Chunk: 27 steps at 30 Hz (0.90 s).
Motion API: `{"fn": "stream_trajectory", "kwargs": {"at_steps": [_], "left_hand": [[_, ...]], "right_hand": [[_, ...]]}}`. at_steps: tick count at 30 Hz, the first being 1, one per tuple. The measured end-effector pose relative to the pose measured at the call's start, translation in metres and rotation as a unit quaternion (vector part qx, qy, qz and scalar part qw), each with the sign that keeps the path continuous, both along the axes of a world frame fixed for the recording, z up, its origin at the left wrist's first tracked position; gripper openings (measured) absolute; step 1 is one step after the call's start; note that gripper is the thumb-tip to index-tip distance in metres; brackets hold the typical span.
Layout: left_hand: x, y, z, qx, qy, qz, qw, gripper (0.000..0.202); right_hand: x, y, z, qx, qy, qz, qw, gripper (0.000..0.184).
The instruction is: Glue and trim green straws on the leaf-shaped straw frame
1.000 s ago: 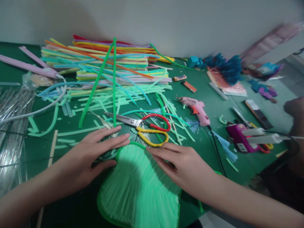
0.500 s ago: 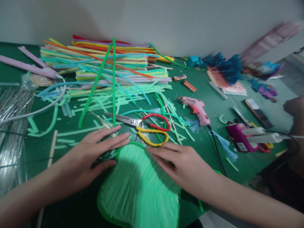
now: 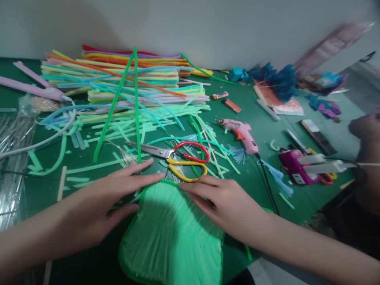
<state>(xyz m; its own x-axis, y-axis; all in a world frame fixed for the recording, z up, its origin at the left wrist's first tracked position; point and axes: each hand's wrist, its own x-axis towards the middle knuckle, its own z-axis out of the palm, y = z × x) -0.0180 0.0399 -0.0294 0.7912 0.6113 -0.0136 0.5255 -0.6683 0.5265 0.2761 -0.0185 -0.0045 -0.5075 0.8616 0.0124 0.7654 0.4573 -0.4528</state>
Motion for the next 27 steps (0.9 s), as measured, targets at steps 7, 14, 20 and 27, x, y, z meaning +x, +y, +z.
{"fn": "stream_trajectory", "kwargs": {"at_steps": [7, 14, 20, 27], "left_hand": [[-0.007, 0.004, 0.001, -0.029, 0.016, 0.003, 0.999, 0.067], [-0.007, 0.002, -0.004, -0.025, 0.032, -0.002, 0.999, 0.064], [-0.001, -0.003, 0.001, 0.023, 0.007, -0.015, 1.000, 0.063], [0.026, -0.016, -0.001, 0.101, -0.031, 0.008, 0.994, 0.056]], "right_hand": [[-0.001, 0.000, 0.001, -0.009, 0.003, 0.000, 1.000, 0.029], [0.000, 0.001, 0.000, -0.006, 0.012, -0.003, 1.000, 0.028], [-0.002, 0.001, -0.001, 0.005, 0.016, -0.002, 1.000, 0.027], [0.000, 0.001, -0.002, 0.008, 0.017, 0.003, 1.000, 0.027]]}}
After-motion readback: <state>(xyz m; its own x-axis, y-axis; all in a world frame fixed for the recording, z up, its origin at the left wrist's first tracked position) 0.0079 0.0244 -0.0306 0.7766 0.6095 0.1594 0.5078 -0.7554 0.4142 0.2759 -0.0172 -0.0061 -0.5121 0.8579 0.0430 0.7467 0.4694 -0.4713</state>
